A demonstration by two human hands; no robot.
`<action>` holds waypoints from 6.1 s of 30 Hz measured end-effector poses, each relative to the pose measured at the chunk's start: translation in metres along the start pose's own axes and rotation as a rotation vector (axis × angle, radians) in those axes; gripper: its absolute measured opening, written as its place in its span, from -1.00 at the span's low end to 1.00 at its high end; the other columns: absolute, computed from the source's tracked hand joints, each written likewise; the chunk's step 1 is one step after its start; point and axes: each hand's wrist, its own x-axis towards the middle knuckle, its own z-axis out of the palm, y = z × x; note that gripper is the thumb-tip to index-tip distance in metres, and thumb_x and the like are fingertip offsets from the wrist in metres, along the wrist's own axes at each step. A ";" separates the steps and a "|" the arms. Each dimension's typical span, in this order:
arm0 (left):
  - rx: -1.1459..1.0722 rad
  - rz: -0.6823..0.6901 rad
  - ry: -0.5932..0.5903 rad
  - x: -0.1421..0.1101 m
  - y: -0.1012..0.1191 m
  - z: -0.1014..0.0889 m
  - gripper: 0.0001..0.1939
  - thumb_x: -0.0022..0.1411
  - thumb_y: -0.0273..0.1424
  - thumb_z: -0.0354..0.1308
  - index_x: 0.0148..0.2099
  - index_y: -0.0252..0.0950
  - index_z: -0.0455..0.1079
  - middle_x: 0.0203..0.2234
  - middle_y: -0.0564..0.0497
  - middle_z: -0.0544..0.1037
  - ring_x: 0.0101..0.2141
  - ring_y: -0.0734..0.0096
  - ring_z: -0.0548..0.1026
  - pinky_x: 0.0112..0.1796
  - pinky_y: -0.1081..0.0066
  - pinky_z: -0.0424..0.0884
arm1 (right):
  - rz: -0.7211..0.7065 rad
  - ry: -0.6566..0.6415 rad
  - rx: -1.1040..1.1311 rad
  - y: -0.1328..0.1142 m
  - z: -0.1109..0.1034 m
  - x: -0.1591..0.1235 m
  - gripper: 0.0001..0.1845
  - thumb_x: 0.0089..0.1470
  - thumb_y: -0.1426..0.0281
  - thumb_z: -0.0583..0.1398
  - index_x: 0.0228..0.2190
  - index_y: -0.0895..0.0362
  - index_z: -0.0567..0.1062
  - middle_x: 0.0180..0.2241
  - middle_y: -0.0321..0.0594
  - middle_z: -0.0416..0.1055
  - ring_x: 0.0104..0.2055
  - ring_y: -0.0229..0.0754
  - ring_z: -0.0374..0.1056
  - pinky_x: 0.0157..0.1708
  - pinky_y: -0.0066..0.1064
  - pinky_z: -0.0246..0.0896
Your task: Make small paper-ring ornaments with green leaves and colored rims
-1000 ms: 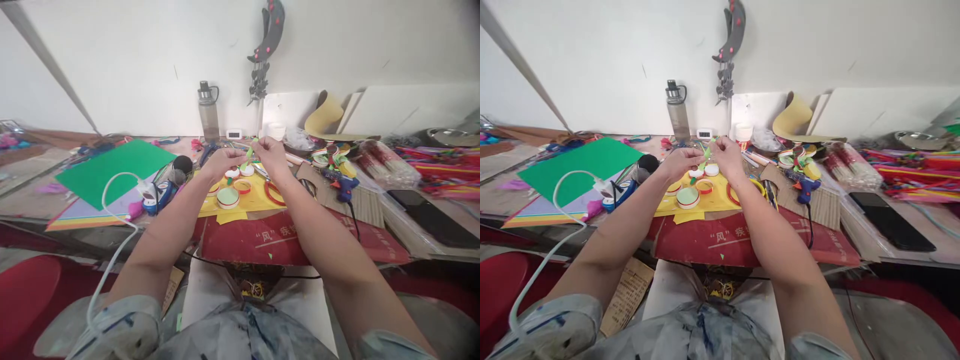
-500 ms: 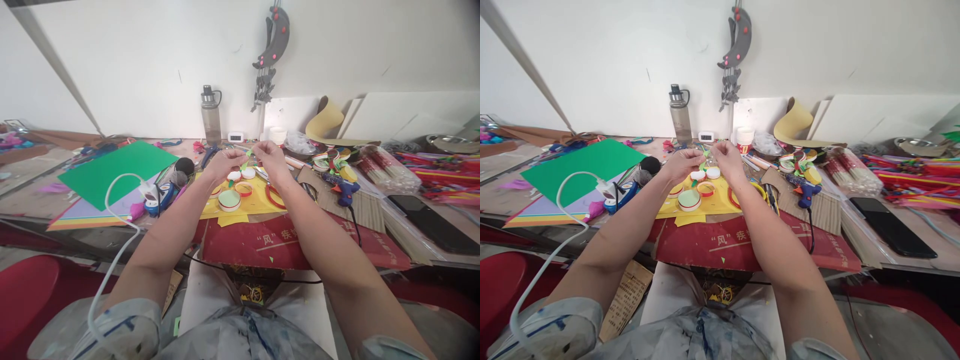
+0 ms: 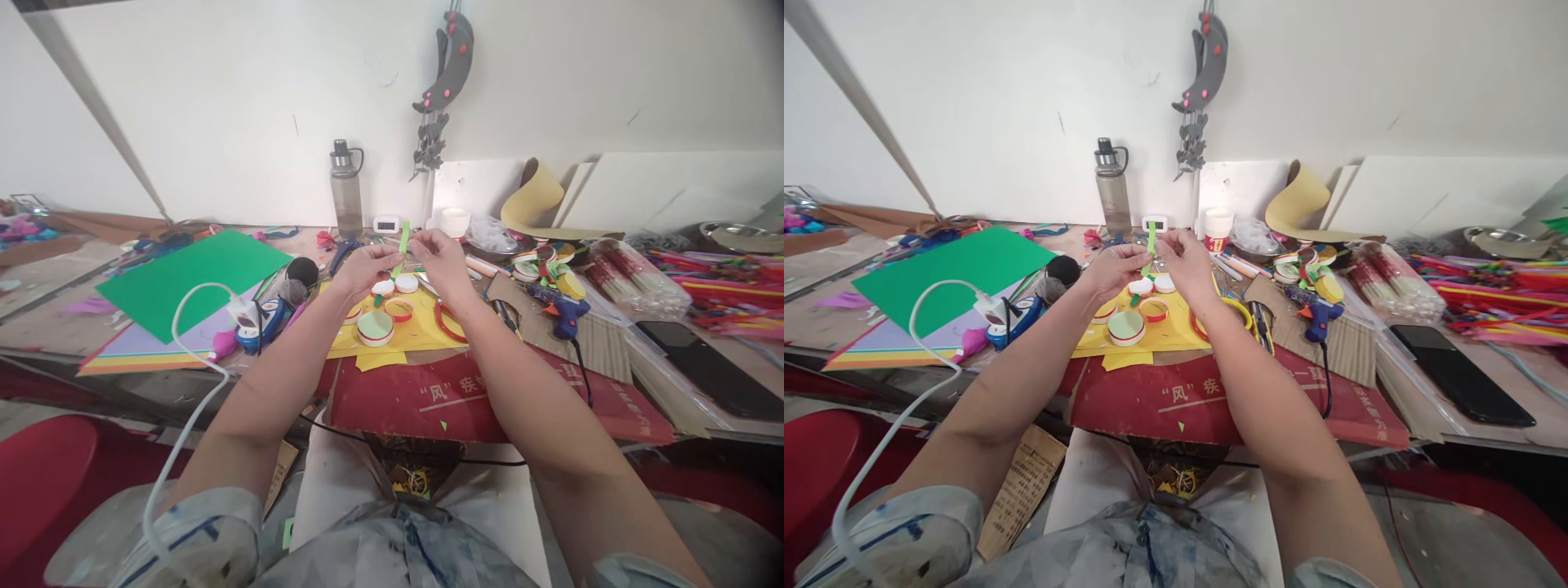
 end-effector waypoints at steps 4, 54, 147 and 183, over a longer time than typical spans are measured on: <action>0.059 0.049 -0.005 0.000 -0.002 0.002 -0.59 -0.26 -0.32 0.68 -0.38 -0.37 0.63 -0.51 0.10 0.54 -0.53 0.67 0.32 -0.48 0.53 0.23 | 0.050 -0.032 0.060 0.000 0.000 0.001 -0.86 0.06 0.28 0.29 -0.45 0.07 0.49 -0.46 -0.34 0.35 -0.37 -0.21 0.21 -0.29 -0.31 0.16; -0.145 -0.181 -0.129 -0.008 0.014 0.002 -0.77 0.03 -0.51 0.59 -0.38 -0.43 0.57 -0.57 0.06 0.55 -0.58 0.63 0.47 -0.54 0.59 0.37 | -0.457 -0.125 -0.601 -0.010 -0.013 -0.006 -0.73 0.38 0.40 0.08 -0.27 -0.01 0.57 -0.12 -0.10 0.45 -0.01 0.11 0.28 0.09 0.08 0.31; 0.119 -0.116 -0.036 -0.009 0.011 0.004 -0.75 0.01 -0.53 0.58 -0.38 -0.41 0.54 -0.60 0.11 0.47 -0.56 0.66 0.38 -0.47 0.54 0.30 | 0.105 -0.040 -0.145 -0.004 -0.002 -0.002 -0.93 0.04 0.48 0.22 -0.41 0.09 0.52 -0.46 -0.33 0.49 -0.38 -0.19 0.38 -0.29 -0.32 0.26; 0.251 0.060 -0.034 -0.002 -0.002 0.002 -0.78 0.10 -0.46 0.53 -0.35 -0.36 0.52 -0.60 0.06 0.54 -0.58 0.64 0.38 -0.48 0.51 0.20 | 0.213 0.013 0.067 0.000 0.008 -0.004 -0.94 0.04 0.48 0.25 -0.38 0.09 0.50 -0.47 -0.37 0.45 -0.43 -0.23 0.37 -0.34 -0.36 0.31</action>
